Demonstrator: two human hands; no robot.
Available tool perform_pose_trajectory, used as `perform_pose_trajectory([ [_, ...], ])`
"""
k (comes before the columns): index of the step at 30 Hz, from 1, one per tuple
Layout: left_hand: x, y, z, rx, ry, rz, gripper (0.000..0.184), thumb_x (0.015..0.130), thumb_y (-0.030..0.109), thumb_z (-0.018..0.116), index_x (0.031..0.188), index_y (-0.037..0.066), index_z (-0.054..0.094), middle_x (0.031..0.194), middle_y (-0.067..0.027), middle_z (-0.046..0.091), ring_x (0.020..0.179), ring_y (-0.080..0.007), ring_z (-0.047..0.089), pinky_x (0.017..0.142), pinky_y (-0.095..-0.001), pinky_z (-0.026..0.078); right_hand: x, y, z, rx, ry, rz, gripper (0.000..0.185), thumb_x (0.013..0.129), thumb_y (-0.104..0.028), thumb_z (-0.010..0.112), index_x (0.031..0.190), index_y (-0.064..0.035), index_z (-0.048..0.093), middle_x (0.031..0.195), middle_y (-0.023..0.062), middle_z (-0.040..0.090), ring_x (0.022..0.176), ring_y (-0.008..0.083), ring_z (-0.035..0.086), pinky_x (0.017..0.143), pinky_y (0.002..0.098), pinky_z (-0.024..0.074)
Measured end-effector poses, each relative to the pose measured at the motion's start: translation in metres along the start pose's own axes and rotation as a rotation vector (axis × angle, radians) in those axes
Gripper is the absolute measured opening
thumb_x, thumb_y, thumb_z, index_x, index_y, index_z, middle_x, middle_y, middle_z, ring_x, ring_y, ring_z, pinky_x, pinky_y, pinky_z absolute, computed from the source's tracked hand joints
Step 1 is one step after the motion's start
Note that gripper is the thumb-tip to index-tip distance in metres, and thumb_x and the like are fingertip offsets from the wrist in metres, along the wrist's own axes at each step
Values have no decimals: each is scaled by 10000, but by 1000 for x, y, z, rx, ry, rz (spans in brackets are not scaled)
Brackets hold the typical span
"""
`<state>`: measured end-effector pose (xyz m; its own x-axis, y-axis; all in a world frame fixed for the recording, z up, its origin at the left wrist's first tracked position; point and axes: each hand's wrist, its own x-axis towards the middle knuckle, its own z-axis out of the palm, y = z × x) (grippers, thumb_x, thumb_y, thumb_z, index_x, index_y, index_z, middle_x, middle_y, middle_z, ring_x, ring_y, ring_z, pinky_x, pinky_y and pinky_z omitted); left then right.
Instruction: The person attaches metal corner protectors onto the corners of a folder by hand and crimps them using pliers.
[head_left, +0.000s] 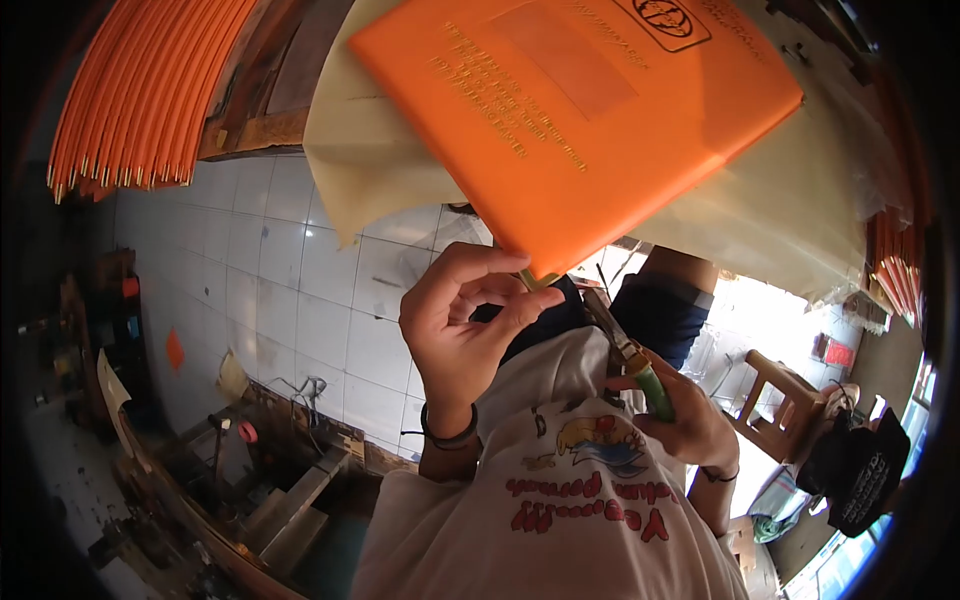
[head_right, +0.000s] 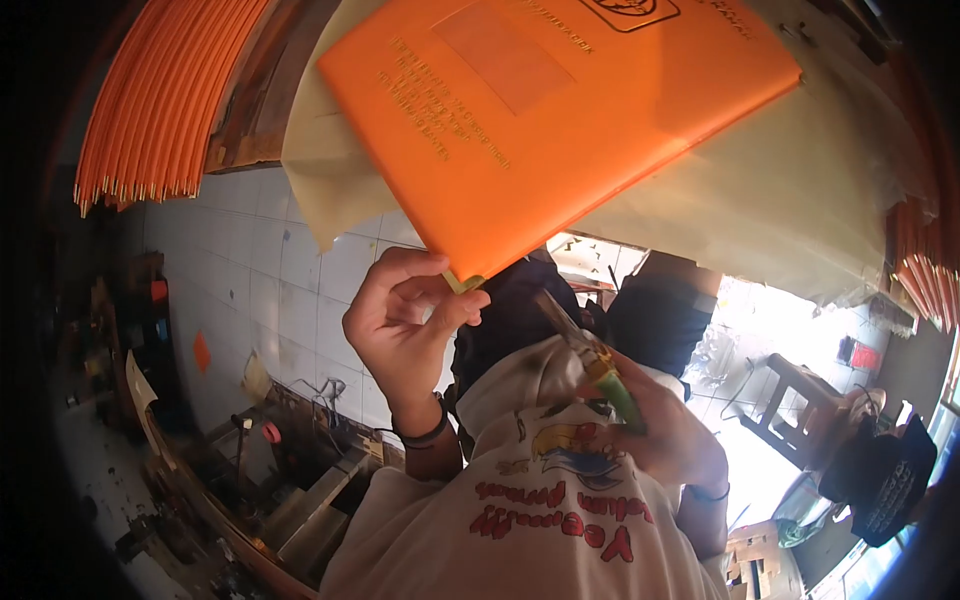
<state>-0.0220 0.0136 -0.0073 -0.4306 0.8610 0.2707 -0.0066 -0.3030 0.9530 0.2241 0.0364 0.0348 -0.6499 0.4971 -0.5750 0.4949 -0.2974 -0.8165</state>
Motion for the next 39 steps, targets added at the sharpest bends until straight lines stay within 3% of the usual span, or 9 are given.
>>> perform_pose_trajectory([
  [1,0,-2,0,23,-2,32,353,722,-132,757,1039,-53,624,942,-101,644,721,-123,667,645,-236,587,4,26,-5,37,24,21,506,757,49,596,1258,-5,550,1138,156,658,1095,249,625,936,338,480],
  [4,-1,-8,1,75,7,103,366,698,-125,779,1026,-45,634,958,-111,646,755,-141,673,641,-250,590,23,120,-22,-56,-15,100,459,762,28,579,1220,16,558,1005,121,688,936,210,667,783,320,548],
  [7,-4,-14,1,130,36,161,386,659,-94,820,997,-34,642,950,-126,654,784,-164,667,631,-259,578,38,182,-23,521,144,163,407,763,3,535,1166,53,563,952,134,676,839,212,667,642,322,572],
  [10,-5,-20,0,224,25,271,423,620,-54,862,974,-23,633,945,-135,652,822,-171,642,634,-256,554,43,175,-39,640,196,146,370,763,-41,523,1112,77,555,959,182,657,807,239,662,589,329,576],
  [11,-4,-20,0,228,24,288,420,623,-52,862,973,-19,632,942,-140,654,826,-170,640,640,-254,550,50,167,-31,653,295,137,301,770,-74,515,1023,88,536,1025,239,633,803,267,663,583,350,577],
  [17,0,-21,8,87,83,290,406,661,-84,829,1010,-52,622,945,-160,657,739,-174,679,605,-263,582,59,170,-40,602,69,158,176,768,-66,517,888,60,495,1092,267,608,816,284,657,598,387,573],
  [27,-2,-21,4,-171,61,185,469,683,-116,800,1076,-87,544,983,-190,635,659,-153,673,577,-245,559,62,160,-36,660,129,179,201,779,-64,514,917,83,513,1099,288,602,817,292,659,610,375,580],
  [33,-3,-24,-3,47,75,333,393,657,-127,806,979,-74,586,882,-203,679,665,-193,694,584,-260,562,61,161,-39,623,99,184,211,782,-63,514,921,96,524,1107,279,608,794,285,657,604,367,581],
  [39,-5,-25,2,-98,151,315,370,633,-106,833,923,-63,607,854,-197,691,688,-220,703,593,-285,570,61,162,-38,680,102,161,200,797,-64,510,929,87,517,1107,277,607,802,284,655,601,366,579],
])
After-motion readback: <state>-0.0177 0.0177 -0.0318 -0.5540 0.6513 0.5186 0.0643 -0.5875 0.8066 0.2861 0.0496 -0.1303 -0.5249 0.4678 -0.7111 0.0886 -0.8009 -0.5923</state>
